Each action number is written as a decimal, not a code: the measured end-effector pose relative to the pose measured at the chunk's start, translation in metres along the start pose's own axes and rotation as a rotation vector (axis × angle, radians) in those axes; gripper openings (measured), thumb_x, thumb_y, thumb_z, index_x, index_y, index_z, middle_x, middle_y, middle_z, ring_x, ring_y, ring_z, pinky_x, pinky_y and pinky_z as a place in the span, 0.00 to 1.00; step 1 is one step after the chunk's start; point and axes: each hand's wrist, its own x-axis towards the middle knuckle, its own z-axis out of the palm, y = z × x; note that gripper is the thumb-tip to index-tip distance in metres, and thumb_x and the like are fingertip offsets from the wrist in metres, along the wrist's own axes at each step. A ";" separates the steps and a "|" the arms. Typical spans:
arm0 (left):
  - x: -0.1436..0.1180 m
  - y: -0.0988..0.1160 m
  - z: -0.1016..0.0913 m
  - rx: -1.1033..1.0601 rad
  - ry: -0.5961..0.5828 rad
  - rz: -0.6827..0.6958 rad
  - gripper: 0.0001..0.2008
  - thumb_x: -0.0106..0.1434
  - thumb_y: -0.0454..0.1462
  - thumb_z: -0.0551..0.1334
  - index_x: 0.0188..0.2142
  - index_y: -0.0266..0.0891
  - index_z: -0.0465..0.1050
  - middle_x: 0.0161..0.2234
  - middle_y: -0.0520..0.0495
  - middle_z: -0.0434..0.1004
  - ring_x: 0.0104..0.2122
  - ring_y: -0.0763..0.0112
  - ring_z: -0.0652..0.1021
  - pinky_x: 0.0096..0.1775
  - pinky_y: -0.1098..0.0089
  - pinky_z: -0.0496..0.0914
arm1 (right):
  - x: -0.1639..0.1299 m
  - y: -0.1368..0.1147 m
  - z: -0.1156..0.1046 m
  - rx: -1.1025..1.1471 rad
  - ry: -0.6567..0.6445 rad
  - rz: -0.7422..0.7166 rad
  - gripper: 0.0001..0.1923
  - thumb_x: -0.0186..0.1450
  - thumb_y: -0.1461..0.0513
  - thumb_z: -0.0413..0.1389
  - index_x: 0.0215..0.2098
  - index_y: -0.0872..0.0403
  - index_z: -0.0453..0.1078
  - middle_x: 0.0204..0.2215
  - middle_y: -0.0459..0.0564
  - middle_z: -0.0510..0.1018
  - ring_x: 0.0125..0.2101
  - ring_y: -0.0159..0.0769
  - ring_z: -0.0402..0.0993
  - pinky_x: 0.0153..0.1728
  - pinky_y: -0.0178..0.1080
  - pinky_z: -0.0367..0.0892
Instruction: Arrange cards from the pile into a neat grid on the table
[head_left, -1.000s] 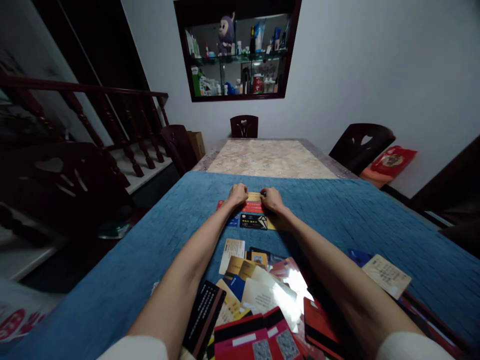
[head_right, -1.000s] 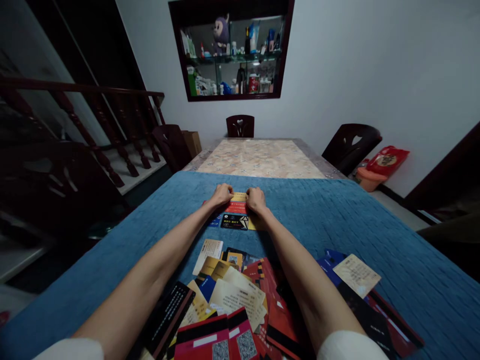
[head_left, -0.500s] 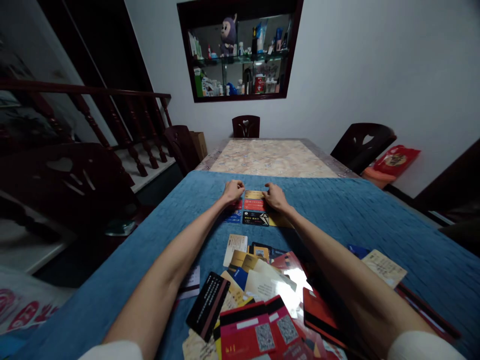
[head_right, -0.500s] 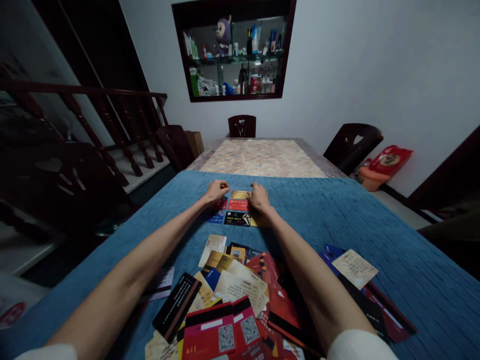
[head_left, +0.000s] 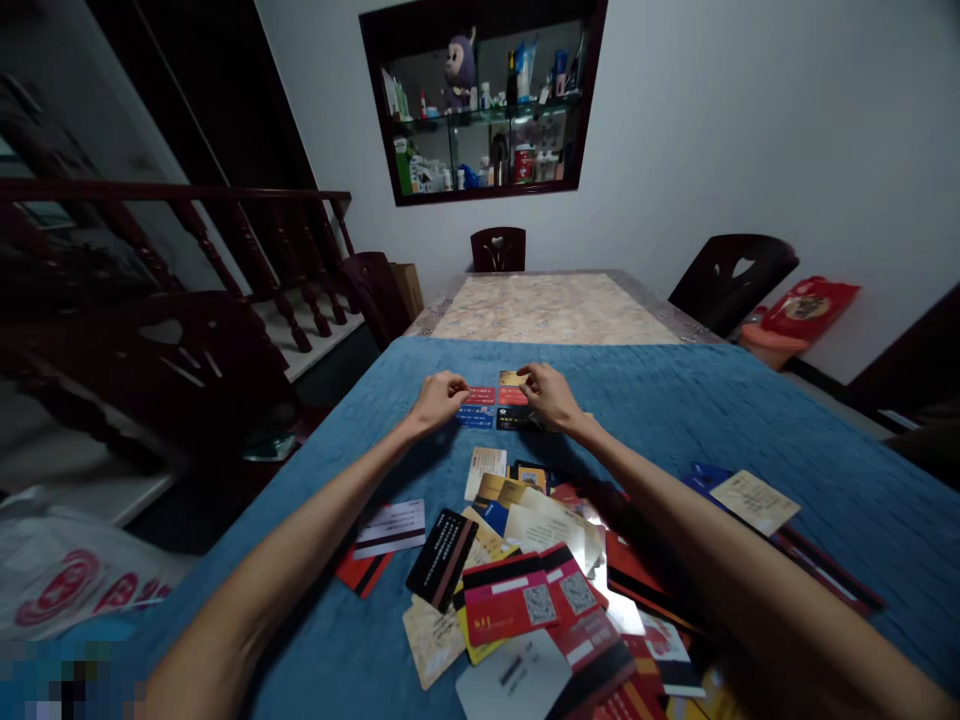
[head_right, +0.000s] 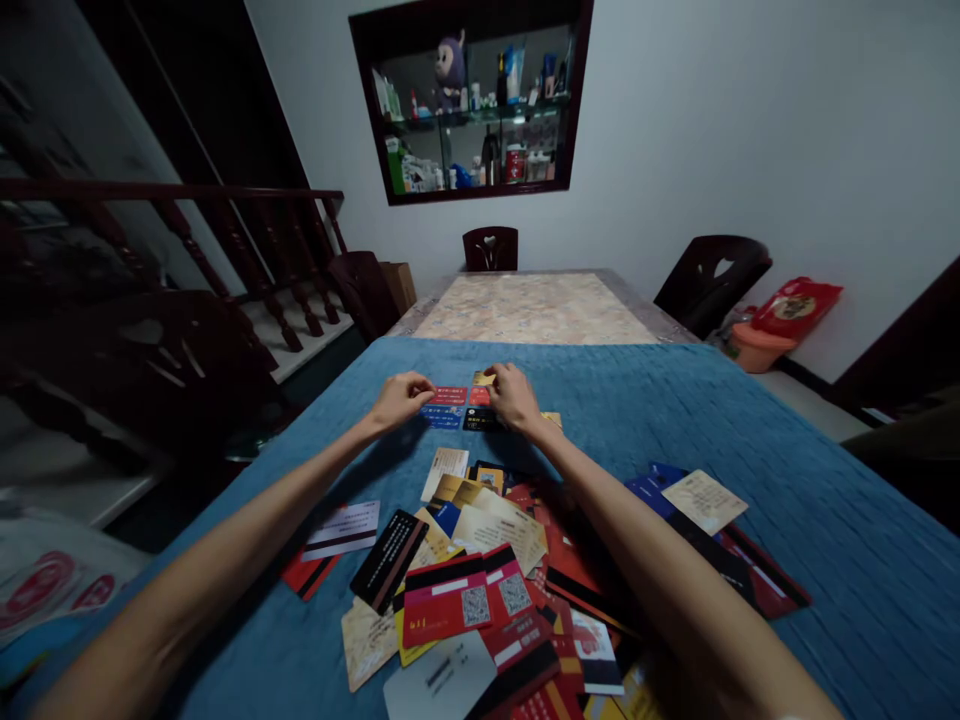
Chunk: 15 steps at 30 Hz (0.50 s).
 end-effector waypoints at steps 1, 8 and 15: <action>-0.008 -0.001 -0.003 -0.005 0.011 0.014 0.08 0.57 0.33 0.60 0.31 0.35 0.80 0.31 0.47 0.78 0.30 0.70 0.75 0.37 0.71 0.71 | -0.005 -0.007 0.000 0.016 -0.003 -0.018 0.14 0.63 0.67 0.52 0.46 0.56 0.73 0.36 0.52 0.75 0.32 0.33 0.71 0.39 0.35 0.65; -0.064 -0.012 -0.020 -0.034 0.029 0.058 0.07 0.56 0.32 0.60 0.29 0.36 0.79 0.30 0.48 0.75 0.28 0.73 0.74 0.35 0.71 0.70 | -0.037 -0.048 0.000 0.165 -0.050 -0.178 0.11 0.61 0.70 0.54 0.40 0.56 0.73 0.33 0.49 0.72 0.32 0.32 0.69 0.36 0.34 0.63; -0.096 -0.030 -0.028 -0.076 0.089 0.013 0.09 0.56 0.30 0.58 0.29 0.37 0.78 0.30 0.49 0.77 0.29 0.72 0.75 0.34 0.72 0.69 | -0.072 -0.096 0.001 0.256 -0.199 -0.289 0.11 0.60 0.71 0.56 0.40 0.55 0.73 0.37 0.51 0.73 0.37 0.35 0.69 0.39 0.37 0.64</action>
